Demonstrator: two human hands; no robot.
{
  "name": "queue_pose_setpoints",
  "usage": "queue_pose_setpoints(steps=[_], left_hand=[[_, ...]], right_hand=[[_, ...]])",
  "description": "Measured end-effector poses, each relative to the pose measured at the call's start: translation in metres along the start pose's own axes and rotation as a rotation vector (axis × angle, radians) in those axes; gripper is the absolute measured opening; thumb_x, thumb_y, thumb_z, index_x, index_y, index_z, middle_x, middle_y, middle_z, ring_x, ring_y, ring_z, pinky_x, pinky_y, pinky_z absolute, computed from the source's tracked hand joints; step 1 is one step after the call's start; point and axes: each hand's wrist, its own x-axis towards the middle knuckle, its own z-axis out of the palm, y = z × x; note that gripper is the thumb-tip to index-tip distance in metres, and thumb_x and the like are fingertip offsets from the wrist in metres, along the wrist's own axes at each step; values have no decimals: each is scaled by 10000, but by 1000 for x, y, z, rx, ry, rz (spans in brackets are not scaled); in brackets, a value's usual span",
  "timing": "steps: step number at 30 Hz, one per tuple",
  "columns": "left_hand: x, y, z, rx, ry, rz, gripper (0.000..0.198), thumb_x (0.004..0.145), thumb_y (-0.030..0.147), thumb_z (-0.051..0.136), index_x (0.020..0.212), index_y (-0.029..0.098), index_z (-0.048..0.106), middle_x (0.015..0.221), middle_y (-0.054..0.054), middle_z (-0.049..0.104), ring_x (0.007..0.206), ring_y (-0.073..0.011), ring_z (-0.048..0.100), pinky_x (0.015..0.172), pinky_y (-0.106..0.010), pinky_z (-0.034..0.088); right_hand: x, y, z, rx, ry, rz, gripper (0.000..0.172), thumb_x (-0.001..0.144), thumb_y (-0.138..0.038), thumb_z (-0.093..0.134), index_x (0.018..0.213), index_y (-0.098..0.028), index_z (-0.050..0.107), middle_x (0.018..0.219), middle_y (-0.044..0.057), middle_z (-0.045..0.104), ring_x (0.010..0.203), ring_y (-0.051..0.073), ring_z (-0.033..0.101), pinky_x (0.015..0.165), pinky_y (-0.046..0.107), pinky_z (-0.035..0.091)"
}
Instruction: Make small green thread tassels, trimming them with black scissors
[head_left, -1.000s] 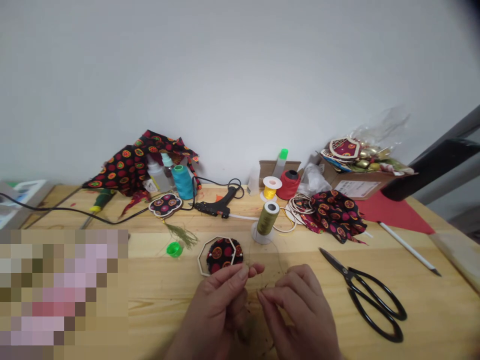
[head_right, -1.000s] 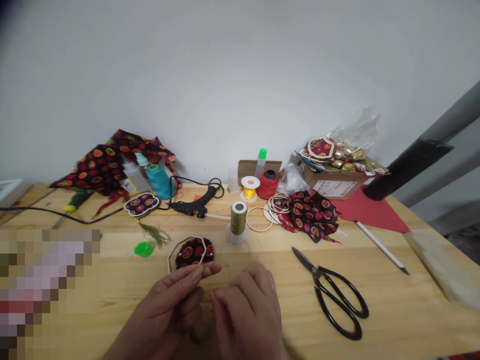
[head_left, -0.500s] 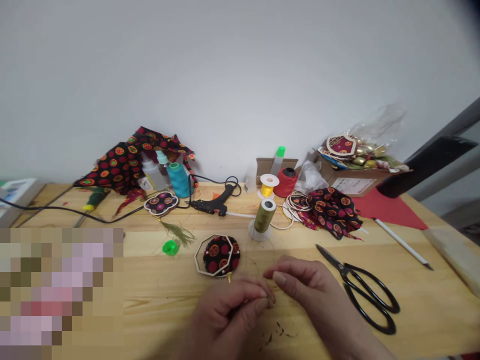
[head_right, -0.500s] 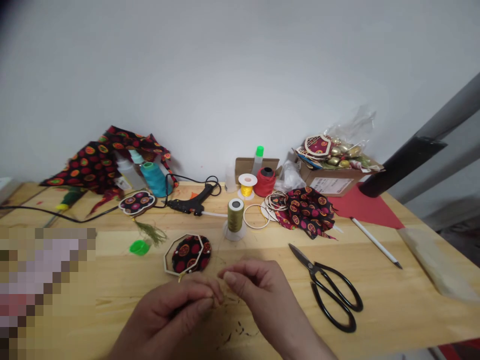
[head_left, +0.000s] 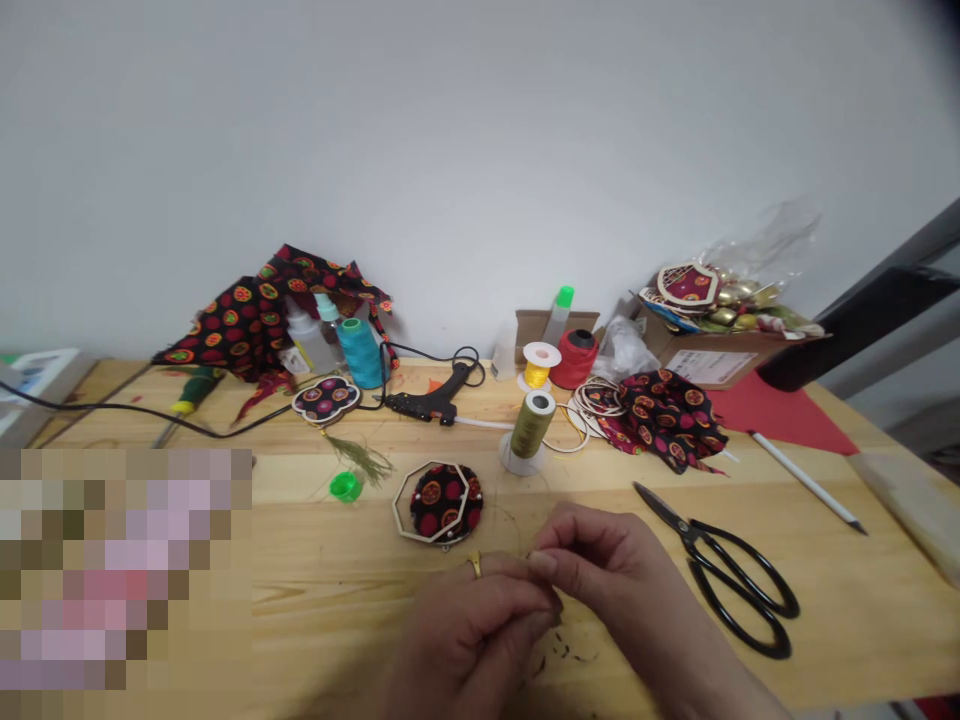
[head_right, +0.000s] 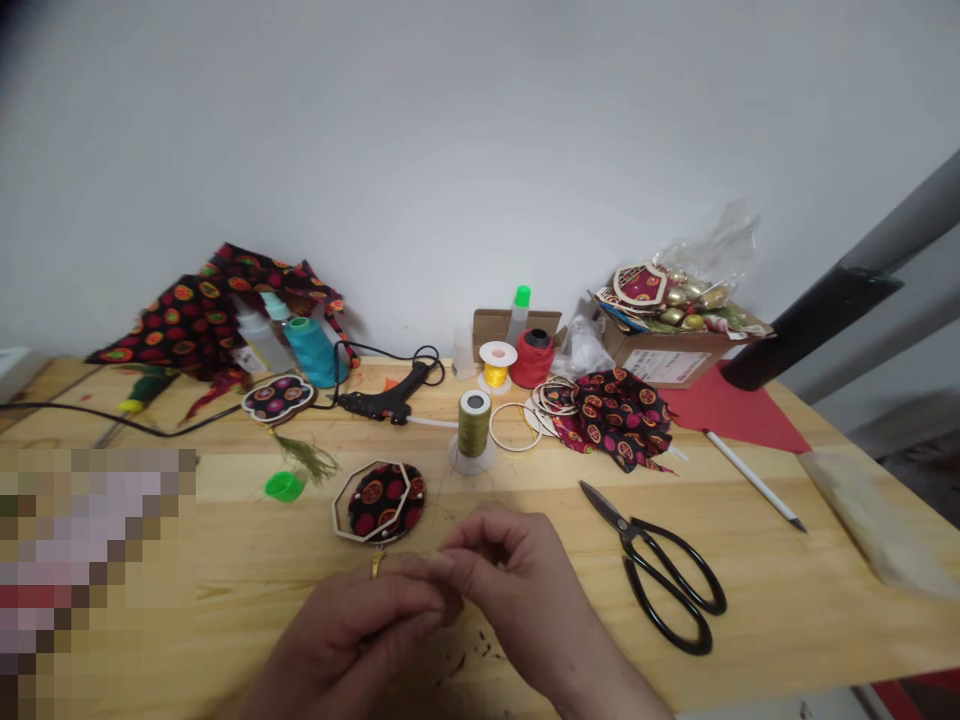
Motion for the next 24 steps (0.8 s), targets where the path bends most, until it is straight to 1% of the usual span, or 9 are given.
queue_pose_setpoints(steps=[3, 5, 6, 8, 10, 12, 14, 20, 24], left_hand=[[3, -1, -3, -196, 218, -193, 172, 824, 244, 607, 823, 245, 778, 829, -42, 728, 829, -193, 628, 749, -259, 454], [6, -1, -4, -356, 346, -361, 139, 775, 304, 672, 834, 253, 787, 683, -17, 697, 682, -156, 597, 631, -224, 442], [8, -1, -3, -442, 374, -432, 169, 755, 344, 690, 841, 236, 787, 542, 10, 621, 540, -119, 522, 521, -200, 393], [10, -1, -1, -594, 385, -514, 256, 717, 416, 711, 812, 189, 779, 379, 77, 404, 387, -65, 289, 396, -184, 229], [12, 0, 3, -695, 369, -528, 287, 671, 445, 742, 703, 159, 751, 370, 102, 316, 380, -49, 183, 381, -195, 146], [12, 0, 6, -743, 343, -527, 310, 637, 454, 765, 590, 157, 689, 376, 102, 318, 376, -46, 181, 378, -205, 134], [11, 0, 9, -755, 332, -533, 340, 623, 466, 772, 538, 166, 637, 370, 105, 310, 368, -47, 188, 375, -212, 130], [11, -1, 10, -689, 359, -534, 342, 633, 497, 751, 631, 162, 683, 373, 107, 317, 371, -56, 211, 387, -220, 146], [9, -5, 8, -601, 292, -483, 308, 736, 447, 685, 635, 157, 680, 445, 78, 409, 389, -59, 240, 403, -232, 163]], right_hand=[[-3, 1, -2, 66, 72, -70, 116, 670, -268, 753, 597, -210, 683, 625, -36, 530, 623, 115, 466, 600, 238, 381], [-6, 3, -1, 51, 82, -164, 74, 649, -248, 777, 603, -239, 719, 720, -21, 523, 735, 139, 489, 692, 253, 406], [-7, 4, 0, 41, 69, -211, 62, 639, -238, 788, 610, -255, 735, 762, -13, 517, 791, 152, 492, 746, 265, 410], [-7, 8, 4, 46, 44, -269, 66, 628, -240, 802, 616, -280, 751, 799, -2, 504, 857, 173, 483, 818, 293, 405], [-6, 11, 9, 75, 48, -288, 58, 631, -267, 804, 620, -296, 755, 805, 7, 496, 877, 191, 466, 834, 318, 402], [-5, 14, 14, 82, 95, -296, 49, 631, -290, 802, 616, -300, 756, 824, 14, 480, 889, 205, 449, 844, 341, 396], [-4, 16, 17, 55, 159, -318, 47, 633, -292, 795, 609, -293, 755, 851, 19, 461, 898, 214, 438, 858, 358, 384], [-4, 15, 17, 24, 275, -337, 49, 635, -251, 780, 612, -270, 741, 880, 31, 447, 925, 237, 440, 861, 391, 394], [-5, 15, 16, 18, 300, -312, 48, 651, -244, 772, 627, -253, 732, 931, 47, 459, 990, 251, 441, 857, 383, 410]])
